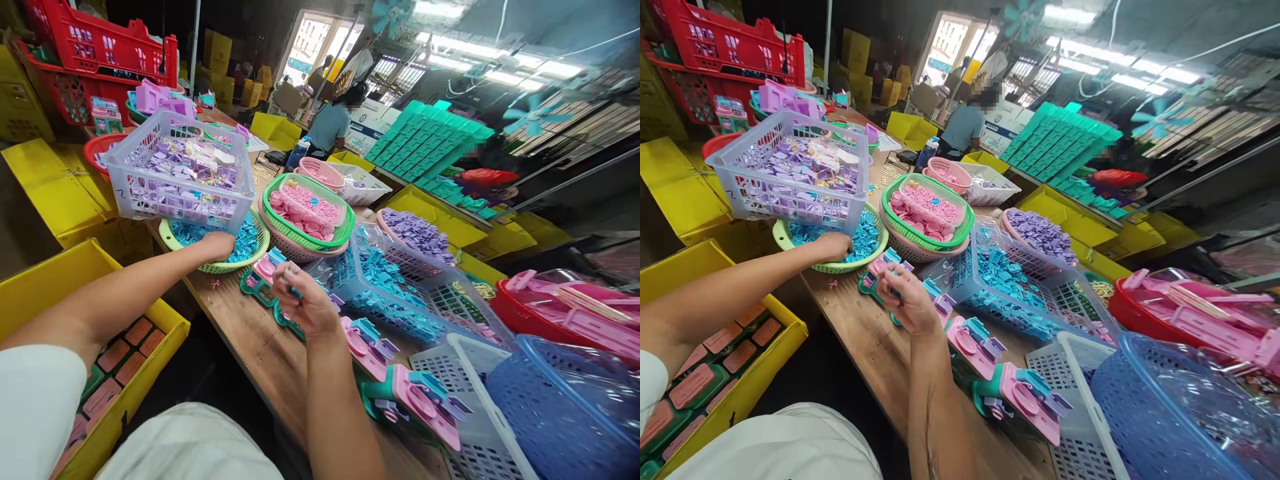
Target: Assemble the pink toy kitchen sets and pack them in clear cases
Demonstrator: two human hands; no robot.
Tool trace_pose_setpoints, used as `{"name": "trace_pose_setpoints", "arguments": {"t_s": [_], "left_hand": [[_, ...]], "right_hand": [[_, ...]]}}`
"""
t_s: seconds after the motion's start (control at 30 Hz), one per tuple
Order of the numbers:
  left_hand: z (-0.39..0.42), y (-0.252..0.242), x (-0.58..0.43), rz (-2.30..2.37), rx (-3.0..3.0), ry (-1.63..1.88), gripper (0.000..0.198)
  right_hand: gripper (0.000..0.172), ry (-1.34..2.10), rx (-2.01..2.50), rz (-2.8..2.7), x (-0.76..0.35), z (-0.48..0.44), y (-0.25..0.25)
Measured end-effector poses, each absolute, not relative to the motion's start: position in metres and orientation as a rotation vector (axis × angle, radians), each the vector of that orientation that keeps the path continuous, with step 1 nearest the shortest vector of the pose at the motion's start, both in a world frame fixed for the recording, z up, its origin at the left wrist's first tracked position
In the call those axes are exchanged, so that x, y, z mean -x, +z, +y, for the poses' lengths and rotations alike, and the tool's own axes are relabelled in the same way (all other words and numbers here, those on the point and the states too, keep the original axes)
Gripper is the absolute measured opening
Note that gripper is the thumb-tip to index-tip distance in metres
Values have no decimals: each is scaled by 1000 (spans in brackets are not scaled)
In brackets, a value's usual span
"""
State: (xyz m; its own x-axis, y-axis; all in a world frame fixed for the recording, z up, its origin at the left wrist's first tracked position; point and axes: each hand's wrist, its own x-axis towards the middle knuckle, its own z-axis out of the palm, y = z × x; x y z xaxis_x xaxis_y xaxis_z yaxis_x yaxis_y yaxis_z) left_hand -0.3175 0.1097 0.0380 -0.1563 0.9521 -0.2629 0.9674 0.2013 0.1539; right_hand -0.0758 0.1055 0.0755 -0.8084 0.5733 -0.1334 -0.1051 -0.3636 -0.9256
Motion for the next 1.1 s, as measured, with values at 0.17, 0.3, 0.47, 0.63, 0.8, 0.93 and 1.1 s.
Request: {"name": "trace_pose_setpoints", "arguments": {"t_s": [0.17, 0.3, 0.47, 0.63, 0.8, 0.93, 1.1], "left_hand": [[100, 48, 308, 2282, -1799, -118, 35], [92, 57, 312, 2254, -1834, -128, 35], [89, 62, 337, 2055, -1885, -199, 29], [89, 61, 351, 1962, -1876, -274, 24], [87, 62, 353, 1936, -1855, -317, 18], [83, 63, 356, 1938, -1833, -231, 21], [87, 65, 342, 1921, -1943, -84, 38]], "right_hand": [[41, 2237, 763, -1541, 61, 92, 46], [46, 2139, 848, -1582, 50, 94, 40], [36, 1710, 799, -2018, 58, 116, 68], [21, 840, 723, -2817, 133, 154, 108], [26, 67, 733, -3475, 207, 177, 99], [29, -55, 776, -3528, 219, 191, 81], [31, -99, 858, -3389, 204, 212, 88]]}}
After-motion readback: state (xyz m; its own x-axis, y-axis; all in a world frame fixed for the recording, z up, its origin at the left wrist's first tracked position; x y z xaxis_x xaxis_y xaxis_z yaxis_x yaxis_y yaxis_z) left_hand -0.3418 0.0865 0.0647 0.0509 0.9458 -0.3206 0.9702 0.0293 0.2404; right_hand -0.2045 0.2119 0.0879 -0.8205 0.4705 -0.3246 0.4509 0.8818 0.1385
